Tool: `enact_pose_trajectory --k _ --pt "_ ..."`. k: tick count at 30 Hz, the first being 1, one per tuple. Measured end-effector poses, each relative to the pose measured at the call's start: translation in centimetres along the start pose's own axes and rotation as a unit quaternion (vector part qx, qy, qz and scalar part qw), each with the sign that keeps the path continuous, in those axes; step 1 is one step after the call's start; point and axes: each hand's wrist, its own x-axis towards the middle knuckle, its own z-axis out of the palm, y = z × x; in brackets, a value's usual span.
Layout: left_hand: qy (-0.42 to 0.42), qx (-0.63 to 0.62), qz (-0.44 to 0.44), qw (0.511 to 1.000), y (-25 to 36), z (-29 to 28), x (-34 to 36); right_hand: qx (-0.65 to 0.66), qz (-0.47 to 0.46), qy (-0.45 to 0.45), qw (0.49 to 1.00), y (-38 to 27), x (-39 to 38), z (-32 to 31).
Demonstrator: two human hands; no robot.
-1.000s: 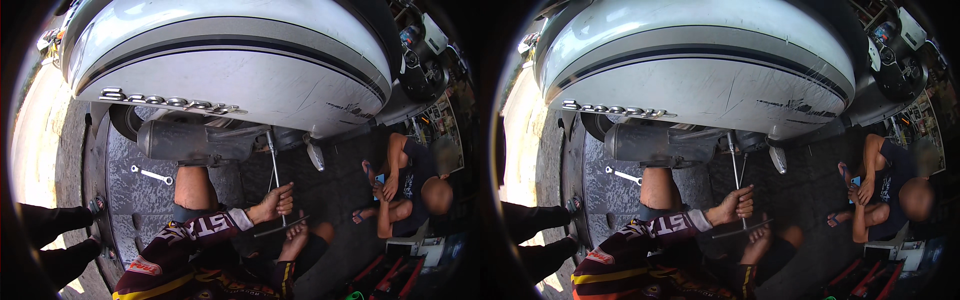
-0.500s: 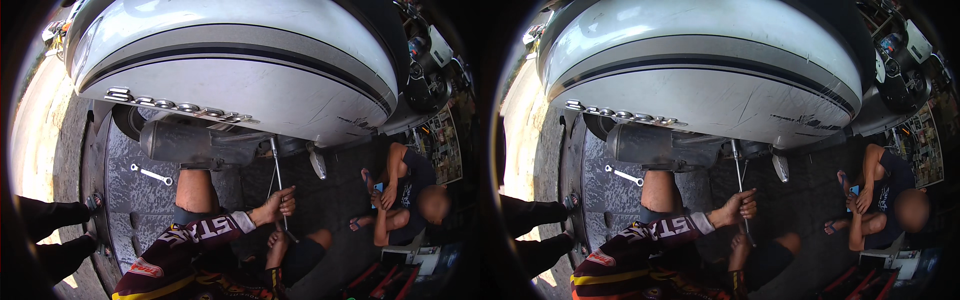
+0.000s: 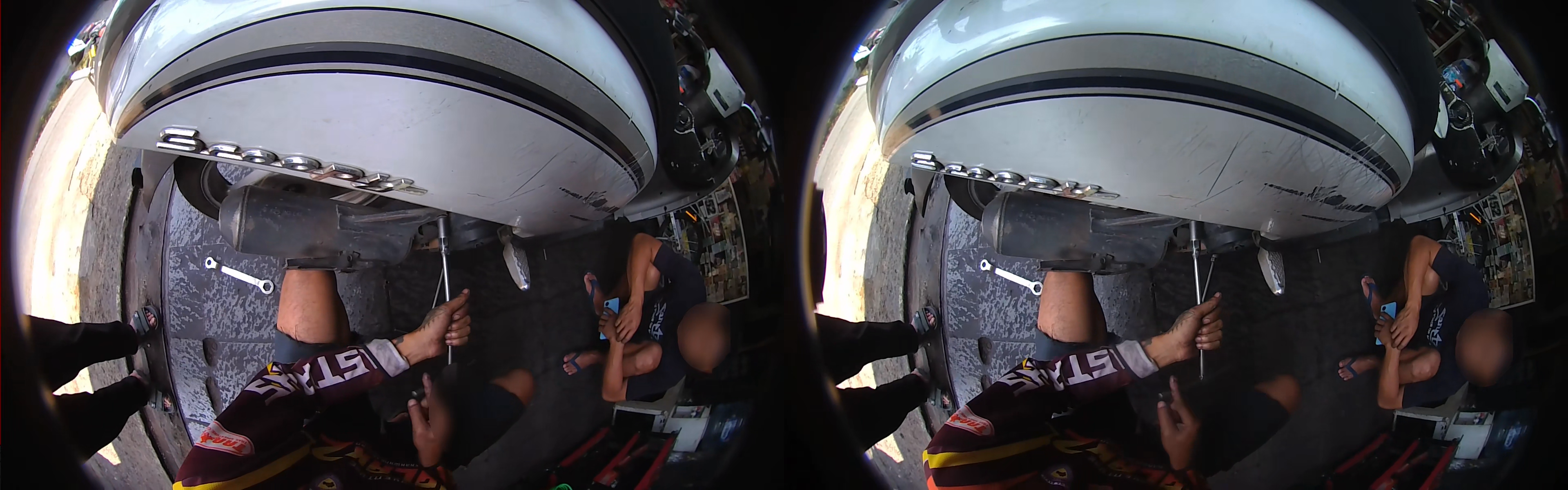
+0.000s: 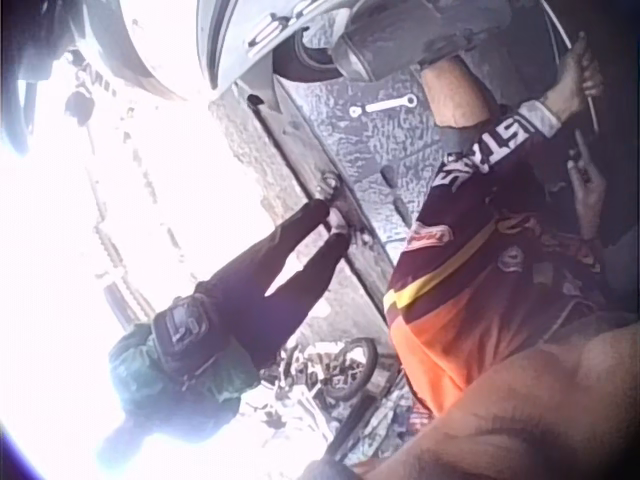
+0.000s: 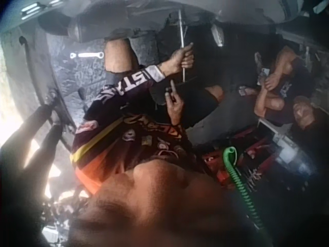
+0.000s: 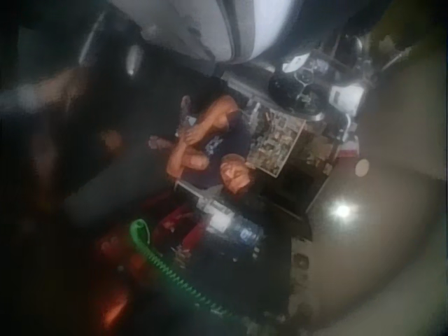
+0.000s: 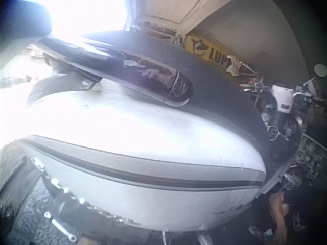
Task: The person unscrews bolts using a socket wrench and a T-handle wrench to detach the exhaust pipe from a scooter, then removes the exhaust assembly by hand.
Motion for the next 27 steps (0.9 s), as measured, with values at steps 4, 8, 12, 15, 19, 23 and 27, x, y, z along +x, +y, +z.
enact_pose_trajectory --k 4,8,12,15,19,23,27 --pt "-0.088 -0.039 -0.02 0.995 0.0 0.7 0.8 0.055 0.218 -0.028 0.974 6.1 1.0 1.0" --pt "-0.099 -0.032 -0.011 0.995 0.9 0.9 -0.1 0.402 0.172 0.227 0.87 5.1 5.6 -5.0" --pt "-0.1 -0.036 -0.015 0.994 0.8 0.1 -0.1 0.336 0.041 0.163 0.927 -1.8 3.4 -6.3" --pt "-0.118 -0.056 -0.015 0.991 0.9 1.0 0.1 0.111 0.027 0.019 0.993 -2.0 0.6 -3.6" --pt "-0.146 -0.069 -0.035 0.986 0.7 2.2 1.1 0.283 0.127 0.064 0.948 1.2 -1.0 -1.2" --pt "-0.107 -0.056 -0.009 0.993 0.8 0.3 0.3 0.334 0.108 0.216 0.911 -1.8 2.5 -3.5" --pt "0.092 -0.039 0.05 0.994 -1.4 3.5 -1.8 0.263 0.07 0.232 0.934 -2.7 4.1 -3.4"
